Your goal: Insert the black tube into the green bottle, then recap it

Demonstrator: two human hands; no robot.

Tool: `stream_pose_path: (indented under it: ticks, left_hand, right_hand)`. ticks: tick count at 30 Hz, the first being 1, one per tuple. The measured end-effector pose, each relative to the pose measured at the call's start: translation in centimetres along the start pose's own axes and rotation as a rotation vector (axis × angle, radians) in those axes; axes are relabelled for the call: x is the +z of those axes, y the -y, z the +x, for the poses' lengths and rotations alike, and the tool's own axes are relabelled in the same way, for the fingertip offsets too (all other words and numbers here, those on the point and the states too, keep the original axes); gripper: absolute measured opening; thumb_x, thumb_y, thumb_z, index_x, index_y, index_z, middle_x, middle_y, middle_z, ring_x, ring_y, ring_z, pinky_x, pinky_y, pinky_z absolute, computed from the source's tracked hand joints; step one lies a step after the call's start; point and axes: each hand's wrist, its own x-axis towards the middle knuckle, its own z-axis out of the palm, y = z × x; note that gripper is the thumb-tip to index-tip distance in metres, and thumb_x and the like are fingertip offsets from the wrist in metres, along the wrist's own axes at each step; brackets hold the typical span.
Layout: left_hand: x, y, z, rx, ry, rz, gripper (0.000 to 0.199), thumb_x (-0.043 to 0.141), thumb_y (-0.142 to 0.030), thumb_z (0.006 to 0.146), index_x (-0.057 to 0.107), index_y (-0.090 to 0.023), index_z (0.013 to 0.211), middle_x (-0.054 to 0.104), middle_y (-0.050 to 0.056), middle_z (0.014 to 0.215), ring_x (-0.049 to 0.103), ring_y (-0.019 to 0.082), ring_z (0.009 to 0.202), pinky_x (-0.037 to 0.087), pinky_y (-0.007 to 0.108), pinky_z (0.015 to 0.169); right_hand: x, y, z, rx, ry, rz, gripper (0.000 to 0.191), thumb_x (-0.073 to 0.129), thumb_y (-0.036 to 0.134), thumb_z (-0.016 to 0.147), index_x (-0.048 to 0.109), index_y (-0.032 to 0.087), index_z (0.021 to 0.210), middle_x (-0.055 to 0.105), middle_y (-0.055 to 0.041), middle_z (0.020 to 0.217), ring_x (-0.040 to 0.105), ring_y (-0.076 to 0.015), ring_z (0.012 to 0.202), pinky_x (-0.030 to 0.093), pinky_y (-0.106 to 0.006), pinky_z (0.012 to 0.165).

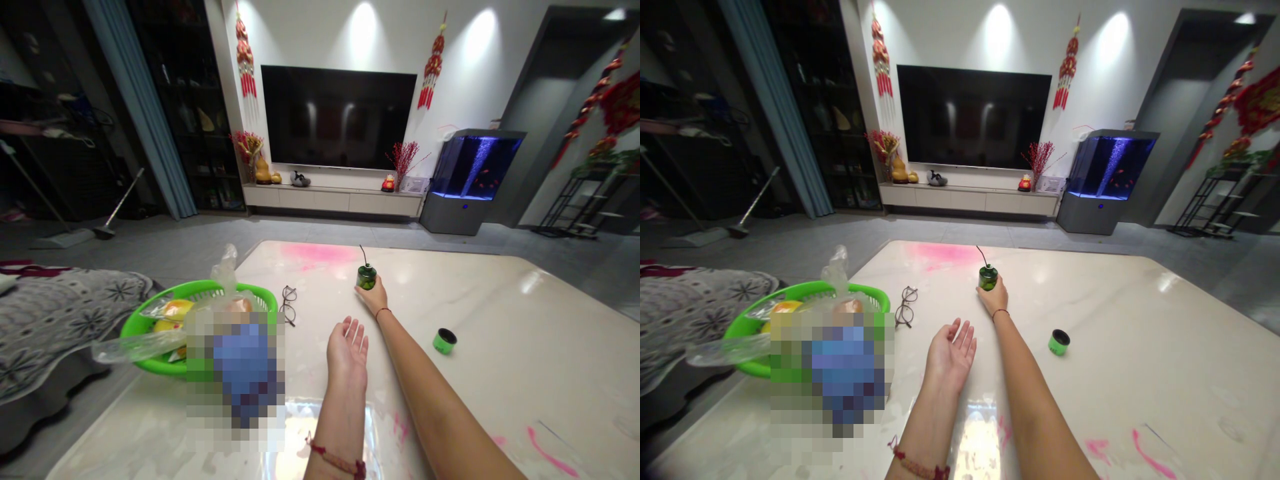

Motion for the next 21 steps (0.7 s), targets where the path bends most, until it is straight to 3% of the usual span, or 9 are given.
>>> stream_pose_path:
  ticks: [6,11,21]
  left_hand:
    - [0.0,0.0,-0.1,0.001,0.002,-0.003,0.008,0.045,-0.013,0.073,0.051,-0.017,0.076,0.057,0.007,0.103,0.053,0.016,0.105,0.041,0.024,0.082]
    - [0.0,0.0,-0.1,0.001,0.004,-0.006,0.007,0.045,-0.013,0.073,0.051,-0.017,0.075,0.057,0.007,0.102,0.054,0.015,0.102,0.041,0.023,0.081]
    - [-0.1,0.0,-0.1,0.003,0.024,0.008,0.01,0.044,-0.013,0.072,0.052,-0.017,0.078,0.056,0.007,0.107,0.052,0.015,0.106,0.04,0.024,0.084]
  right_hand:
    - [0.0,0.3,0.0,-0.048,-0.052,-0.109,0.071,0.07,0.036,0.052,0.043,0.018,0.115,0.055,-0.0092,0.11,0.052,-0.0245,0.103,0.041,-0.037,0.09]
    - [-0.3,0.7,-0.2,-0.014,-0.017,-0.167,0.072,0.068,0.036,0.054,0.04,0.015,0.117,0.054,-0.0118,0.113,0.051,-0.025,0.106,0.04,-0.036,0.091]
    - [-0.6,1.4,-0.5,0.055,0.054,-0.21,0.062,0.061,0.035,0.06,0.041,0.018,0.116,0.062,-0.0086,0.099,0.06,-0.0246,0.09,0.046,-0.034,0.078]
